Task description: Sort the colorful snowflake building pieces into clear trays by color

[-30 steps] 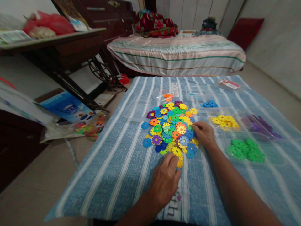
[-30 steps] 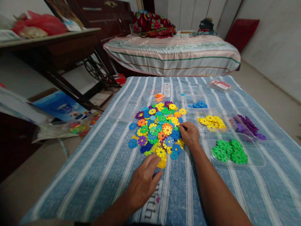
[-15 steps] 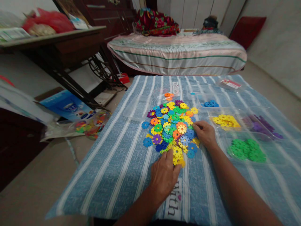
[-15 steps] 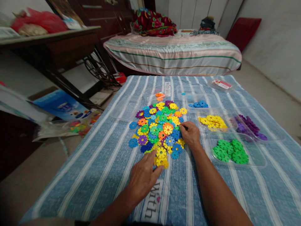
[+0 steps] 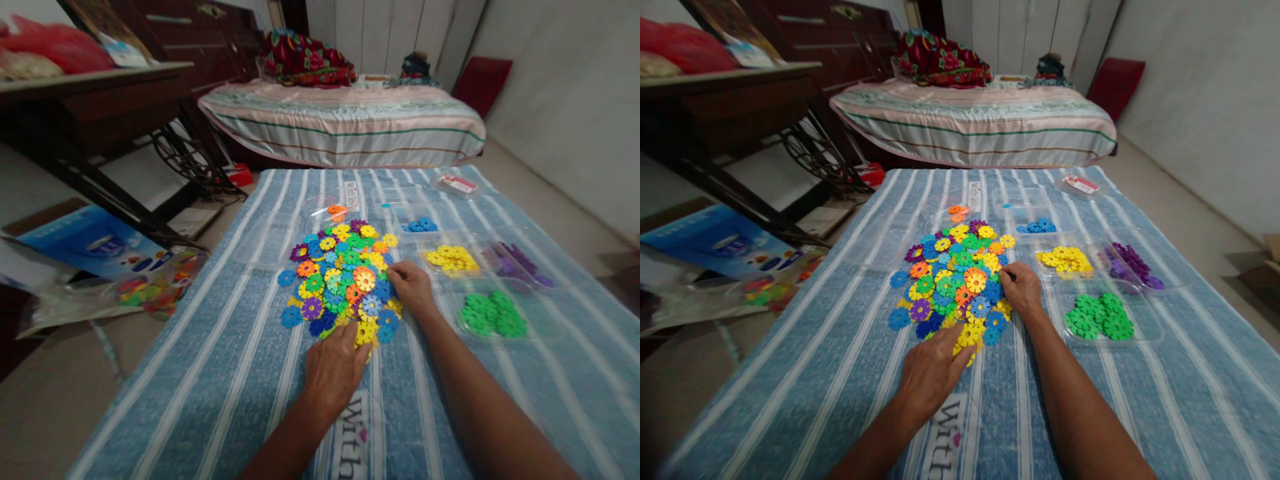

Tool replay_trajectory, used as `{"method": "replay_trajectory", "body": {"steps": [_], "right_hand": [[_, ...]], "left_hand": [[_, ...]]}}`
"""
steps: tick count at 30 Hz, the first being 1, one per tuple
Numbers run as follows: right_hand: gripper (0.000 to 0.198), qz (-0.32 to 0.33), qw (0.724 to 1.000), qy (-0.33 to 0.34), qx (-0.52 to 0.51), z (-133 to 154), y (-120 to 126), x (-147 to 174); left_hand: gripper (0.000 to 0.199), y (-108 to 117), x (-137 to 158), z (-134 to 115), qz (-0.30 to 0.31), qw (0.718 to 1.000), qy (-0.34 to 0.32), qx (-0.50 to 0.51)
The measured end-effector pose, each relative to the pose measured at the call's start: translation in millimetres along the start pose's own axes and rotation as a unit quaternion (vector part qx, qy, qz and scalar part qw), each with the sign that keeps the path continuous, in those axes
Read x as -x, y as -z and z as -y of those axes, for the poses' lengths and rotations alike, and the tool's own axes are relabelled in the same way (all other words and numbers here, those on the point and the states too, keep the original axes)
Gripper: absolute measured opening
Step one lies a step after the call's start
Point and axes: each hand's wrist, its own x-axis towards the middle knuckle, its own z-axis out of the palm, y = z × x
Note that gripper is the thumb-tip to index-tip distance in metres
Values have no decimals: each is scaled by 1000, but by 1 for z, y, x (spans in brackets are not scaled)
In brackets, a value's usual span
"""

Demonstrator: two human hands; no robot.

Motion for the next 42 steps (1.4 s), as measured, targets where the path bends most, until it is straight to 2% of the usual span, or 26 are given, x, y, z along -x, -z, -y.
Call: {"method": "replay_trajectory", "body": {"steps": [5,7,10,13,15,18,20,23,27,30,32,37,42], "right_hand": [[21,4,1000,19,6,-1,-4,-5],[20,2,1000,20,15,-1,-5,-7],[19,1,1000,17,19,0,-5,-8],[18,4,1000,14,19,0,-5,-7],[17,5,1000,9,11,1,-5,-6],[16,10,1000,-2,-3,1,-3,-4],[16,17,1000,-1,-4,2,-3,-4],[17,18,1000,3,3,2,-2,-4],[18,1,1000,14,4,1,-2,-5],[19,-3,1000,16,8,-1,-2,-5],[19,-1,1000,17,10,-1,-1,-5],[20,2,1000,17,16,0,1,-4],[20,0,1000,14,18,0,1,-3]], "left_hand": [[31,-3,-8,16,-114,990,-73,50],[33,2,-13,20,-136,984,-72,92],[31,14,-24,16,-118,977,-35,174],[27,29,-46,-7,-86,956,3,281],[24,39,-65,-31,-62,927,11,370],[17,56,-91,-66,3,860,-23,510],[22,63,-101,-78,1,844,-49,534],[19,62,-99,-71,-19,865,-62,497],[14,44,-71,-28,-29,923,-44,381],[14,32,-43,0,4,966,-57,254],[15,27,-25,9,39,982,-74,171],[20,20,-2,7,76,995,-61,20],[25,18,-2,-2,99,994,-39,-31]]}}
